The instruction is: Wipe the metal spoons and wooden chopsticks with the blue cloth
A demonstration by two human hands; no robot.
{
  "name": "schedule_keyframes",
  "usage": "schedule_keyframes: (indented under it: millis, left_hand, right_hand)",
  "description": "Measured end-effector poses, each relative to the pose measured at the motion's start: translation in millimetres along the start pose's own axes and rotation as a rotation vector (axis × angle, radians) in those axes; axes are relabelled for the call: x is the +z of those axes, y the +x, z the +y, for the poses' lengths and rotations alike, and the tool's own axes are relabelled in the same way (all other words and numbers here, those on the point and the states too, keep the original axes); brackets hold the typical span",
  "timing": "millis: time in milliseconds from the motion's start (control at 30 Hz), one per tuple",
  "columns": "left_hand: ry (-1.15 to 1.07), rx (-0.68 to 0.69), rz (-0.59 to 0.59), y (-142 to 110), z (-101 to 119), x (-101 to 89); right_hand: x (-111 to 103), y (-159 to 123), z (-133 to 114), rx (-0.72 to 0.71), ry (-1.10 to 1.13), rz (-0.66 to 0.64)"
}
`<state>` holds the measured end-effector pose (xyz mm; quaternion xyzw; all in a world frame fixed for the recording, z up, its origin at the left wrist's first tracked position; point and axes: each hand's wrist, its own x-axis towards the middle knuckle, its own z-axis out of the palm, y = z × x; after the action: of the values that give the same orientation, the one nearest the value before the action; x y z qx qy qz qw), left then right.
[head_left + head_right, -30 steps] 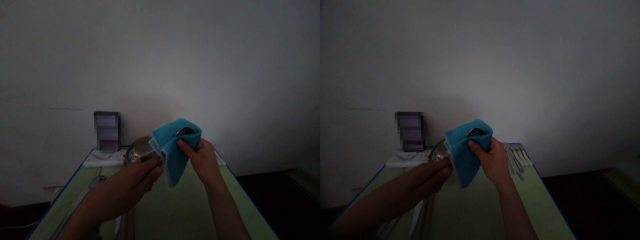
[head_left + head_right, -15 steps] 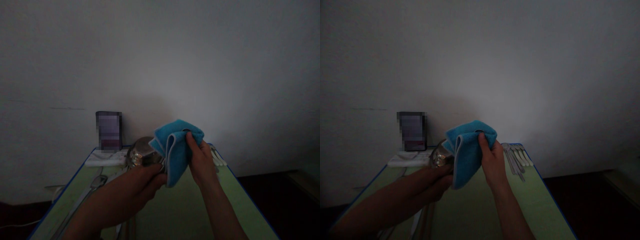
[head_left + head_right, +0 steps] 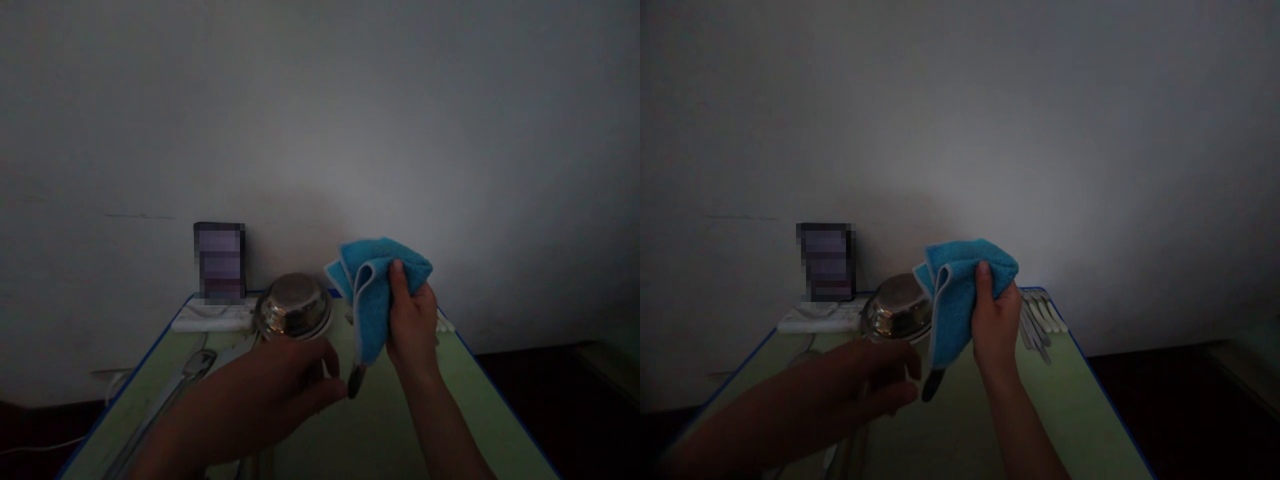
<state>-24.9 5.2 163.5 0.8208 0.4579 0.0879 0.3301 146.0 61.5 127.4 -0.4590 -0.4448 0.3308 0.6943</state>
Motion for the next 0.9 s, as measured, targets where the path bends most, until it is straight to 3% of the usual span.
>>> schedule_keyframes:
  millis: [200,400,567,900]
  left_hand:
    - [0.052,0.035,-0.072,6,2,6.3]
    - [0.145,0.043,0.041,5,1,5.3]
    - [0.114,0.076,0.052,6,0,7.1]
    - [0.068,0.103,0.04,8,-7,9.4]
  right_hand:
    - [4,-1,-3,-0.088,-0.125,0.088]
    - [0,1,-3,-0.051,-0.202,-0.066]
    - [1,1,-6,0.015,-0.133,-0.174]
    - [-11,5,-9,0.051,-0.261,-0.196]
